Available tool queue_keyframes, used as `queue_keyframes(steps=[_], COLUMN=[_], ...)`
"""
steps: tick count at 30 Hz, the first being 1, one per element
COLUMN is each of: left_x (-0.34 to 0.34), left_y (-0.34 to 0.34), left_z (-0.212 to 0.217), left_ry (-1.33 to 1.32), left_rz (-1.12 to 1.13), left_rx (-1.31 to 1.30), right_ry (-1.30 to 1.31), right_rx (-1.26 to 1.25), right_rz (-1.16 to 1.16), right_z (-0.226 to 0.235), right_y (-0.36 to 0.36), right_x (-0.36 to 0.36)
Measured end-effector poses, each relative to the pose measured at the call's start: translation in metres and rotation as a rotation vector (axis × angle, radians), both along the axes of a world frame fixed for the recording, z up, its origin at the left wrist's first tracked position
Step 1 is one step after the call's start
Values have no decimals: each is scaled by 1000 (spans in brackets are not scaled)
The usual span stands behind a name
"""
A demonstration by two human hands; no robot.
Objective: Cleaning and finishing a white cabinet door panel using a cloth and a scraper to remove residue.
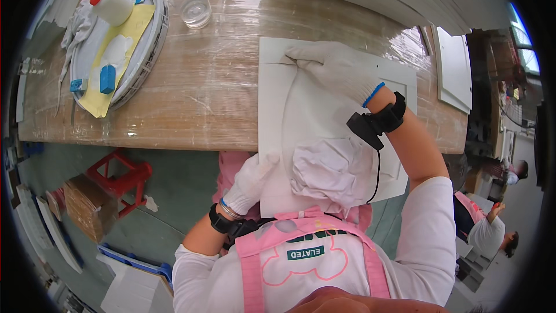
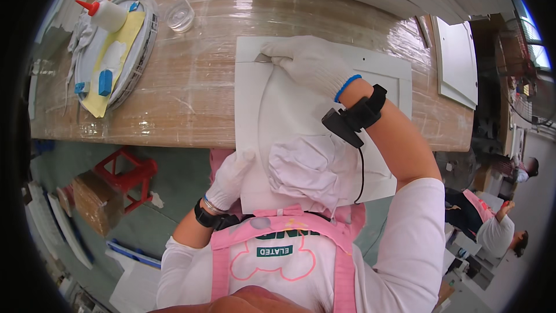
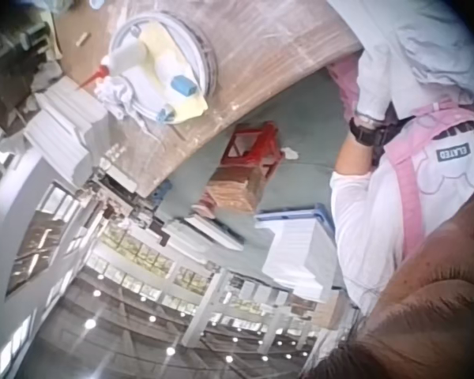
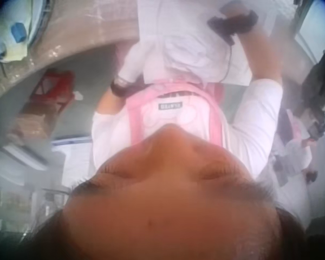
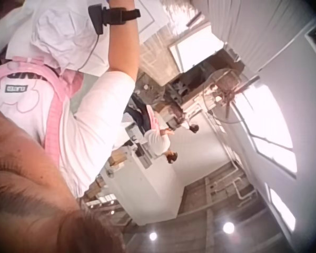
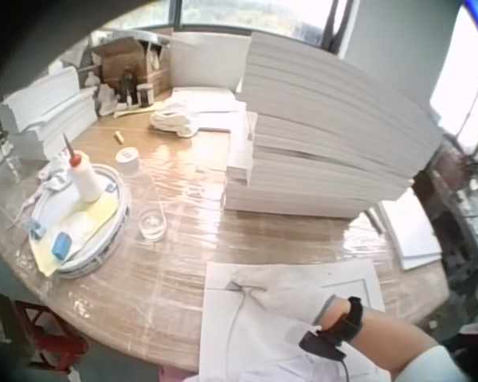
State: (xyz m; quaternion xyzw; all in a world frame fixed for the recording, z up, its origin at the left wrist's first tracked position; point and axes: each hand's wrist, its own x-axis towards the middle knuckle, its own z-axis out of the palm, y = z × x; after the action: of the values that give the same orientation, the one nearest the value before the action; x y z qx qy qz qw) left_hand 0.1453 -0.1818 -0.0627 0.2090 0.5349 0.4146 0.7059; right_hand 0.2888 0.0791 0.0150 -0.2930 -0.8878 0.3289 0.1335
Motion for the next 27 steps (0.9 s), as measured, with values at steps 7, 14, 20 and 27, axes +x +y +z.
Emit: queue_keyframes(steps=[7,14,20,27], left_x=[2,3,1,0], left_y=[0,-1,-2,3], left_z=[0,-5,-7,5], left_ry=[-18,-31,31,-2], left_rz=[35,33,8,-10], left_rx=[14,-8,-5,-17], right_ry=[-78,-105,-224,-128], right_rx=[-40,9,-71,-38], right_rz=[-5,-28,-31,-51], right_z=[3,0,19,6], right_y=[-1,0,-2,-1], right_x=[-6,-3,-2,2])
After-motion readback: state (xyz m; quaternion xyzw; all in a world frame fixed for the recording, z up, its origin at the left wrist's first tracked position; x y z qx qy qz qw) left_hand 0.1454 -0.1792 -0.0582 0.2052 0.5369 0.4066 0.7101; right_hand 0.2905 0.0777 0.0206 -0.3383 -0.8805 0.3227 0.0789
